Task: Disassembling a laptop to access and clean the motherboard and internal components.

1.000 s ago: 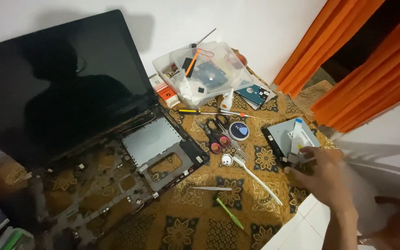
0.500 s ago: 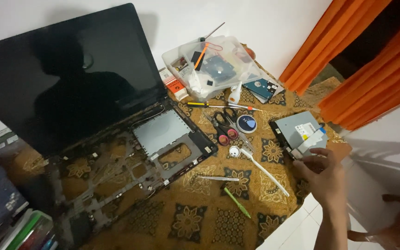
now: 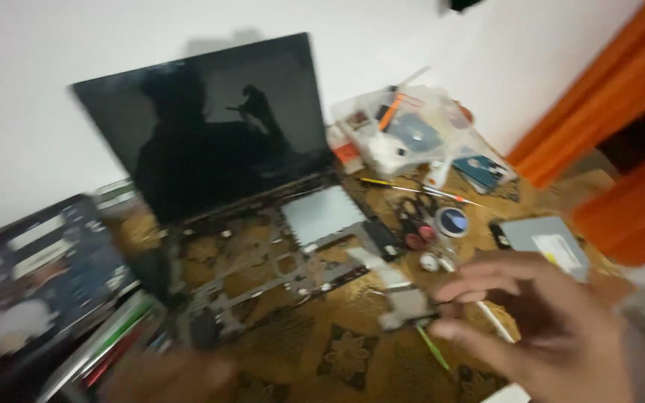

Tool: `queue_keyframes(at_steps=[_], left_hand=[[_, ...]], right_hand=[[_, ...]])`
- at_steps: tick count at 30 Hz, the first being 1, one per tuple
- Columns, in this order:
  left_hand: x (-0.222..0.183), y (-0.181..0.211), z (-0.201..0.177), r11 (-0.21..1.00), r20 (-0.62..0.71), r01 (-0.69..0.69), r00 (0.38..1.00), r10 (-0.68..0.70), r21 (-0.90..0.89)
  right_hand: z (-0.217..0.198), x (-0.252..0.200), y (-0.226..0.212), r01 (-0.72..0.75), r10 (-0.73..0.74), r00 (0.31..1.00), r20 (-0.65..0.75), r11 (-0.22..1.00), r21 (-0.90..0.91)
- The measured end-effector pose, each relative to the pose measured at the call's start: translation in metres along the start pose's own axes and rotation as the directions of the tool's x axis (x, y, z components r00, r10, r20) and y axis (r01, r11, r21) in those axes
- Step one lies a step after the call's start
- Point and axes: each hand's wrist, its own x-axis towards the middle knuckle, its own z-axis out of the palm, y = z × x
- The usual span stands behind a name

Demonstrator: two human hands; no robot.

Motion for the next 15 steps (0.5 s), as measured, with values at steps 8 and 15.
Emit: queue_keyframes(at_steps=[8, 15], left_hand=[[-0.043, 0.054, 0.009, -0.399, 0.301, -0.902, -0.339, 0.891, 0.164], [-0.043, 0.073, -0.004, -0.357, 0.204, -0.932, -0.337, 0.919, 0.067]], right_hand=[[0.077, 0.044, -0.065, -0.053, 0.048, 0.999, -0.024, 0.942, -0.332], [0.083, 0.052, -0.068, 0.108, -0.115, 0.993, -0.014, 0.962, -0.251]])
